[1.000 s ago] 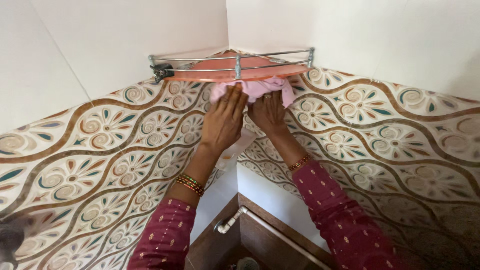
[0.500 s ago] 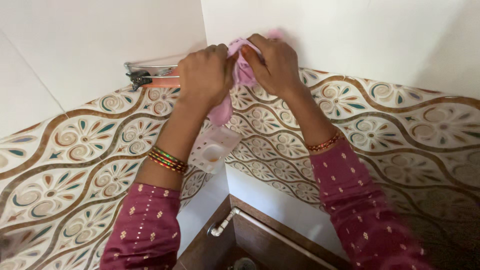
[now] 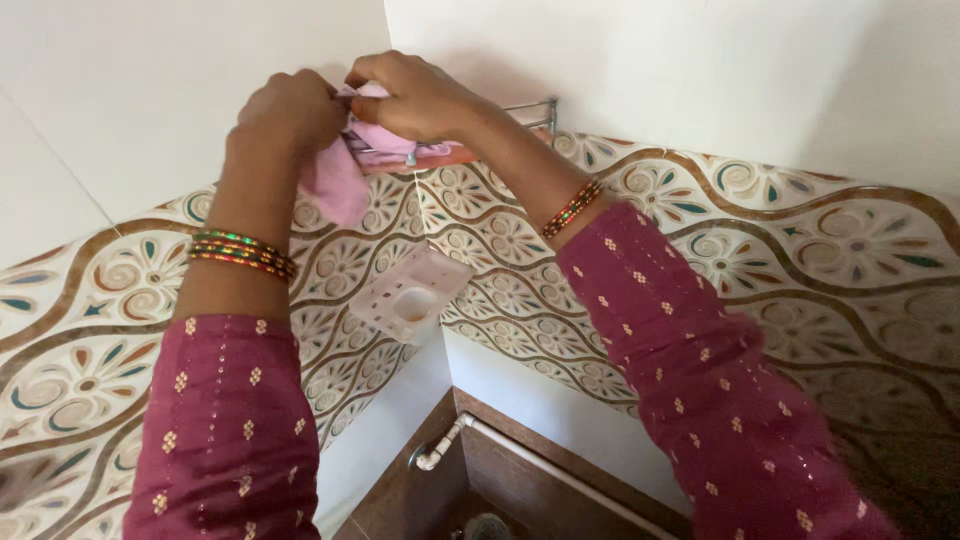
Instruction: The person cleans a corner bathroom shelf by hand, first removing items like lotion bottles and soap and then wiping the shelf surfaces with a pink cloth.
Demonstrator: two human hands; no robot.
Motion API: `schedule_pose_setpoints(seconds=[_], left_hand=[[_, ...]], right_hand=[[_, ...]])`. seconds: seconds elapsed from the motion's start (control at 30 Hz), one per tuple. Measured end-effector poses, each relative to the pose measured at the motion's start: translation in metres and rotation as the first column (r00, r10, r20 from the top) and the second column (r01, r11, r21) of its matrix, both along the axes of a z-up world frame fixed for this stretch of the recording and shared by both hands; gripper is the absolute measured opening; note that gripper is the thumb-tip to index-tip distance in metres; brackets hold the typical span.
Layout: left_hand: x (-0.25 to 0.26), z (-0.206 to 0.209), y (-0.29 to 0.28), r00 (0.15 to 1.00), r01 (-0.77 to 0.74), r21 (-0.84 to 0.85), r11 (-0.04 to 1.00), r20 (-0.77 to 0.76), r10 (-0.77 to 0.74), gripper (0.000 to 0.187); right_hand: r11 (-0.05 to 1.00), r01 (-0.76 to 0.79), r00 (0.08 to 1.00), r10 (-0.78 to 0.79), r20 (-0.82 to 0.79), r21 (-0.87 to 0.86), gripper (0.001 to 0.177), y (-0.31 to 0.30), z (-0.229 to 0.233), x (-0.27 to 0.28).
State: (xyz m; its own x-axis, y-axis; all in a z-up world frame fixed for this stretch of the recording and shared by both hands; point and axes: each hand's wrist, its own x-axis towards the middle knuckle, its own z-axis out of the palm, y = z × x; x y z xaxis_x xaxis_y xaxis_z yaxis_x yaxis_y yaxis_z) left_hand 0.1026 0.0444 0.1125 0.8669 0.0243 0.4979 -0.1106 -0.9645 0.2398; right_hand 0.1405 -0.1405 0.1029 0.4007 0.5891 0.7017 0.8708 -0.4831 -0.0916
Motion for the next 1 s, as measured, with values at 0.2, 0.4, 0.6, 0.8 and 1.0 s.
schedule_pose_setpoints(seconds=[0.2,0.4,0.6,0.8,1.0], left_hand=[[-0.003,0.004,-0.006,0.998,-0.047,0.055,0.997,-0.037,0.050,0.060],[0.014,0.016,-0.046,0.994,-0.082,0.126,0.989,-0.067,0.091,0.044],[-0.013,0.042,-0.083,0.992,-0.115,0.267,0.957,-0.011,0.122,0.046],[-0.010,0.035,-0.095,0.931,0.065,0.229,0.971,-0.363,0.023,0.041],[0.030,0.031,-0.083,0.918,0.040,0.241,0.970,-0.392,0.059,0.054]], right_hand=[[0.978,-0.001,0.901,-0.089,-0.424,-0.208,0.035,-0.039,0.010,0.004],[0.830,0.266,0.862,-0.432,-0.264,-0.490,0.033,-0.100,0.025,0.001],[0.850,0.417,0.862,-0.482,-0.157,-0.321,0.037,-0.088,0.065,-0.051],[0.544,0.475,0.527,-0.805,-0.271,-0.692,0.065,-0.068,0.067,-0.062],[0.577,0.499,0.525,-0.795,-0.304,-0.647,0.059,-0.054,0.050,-0.020]])
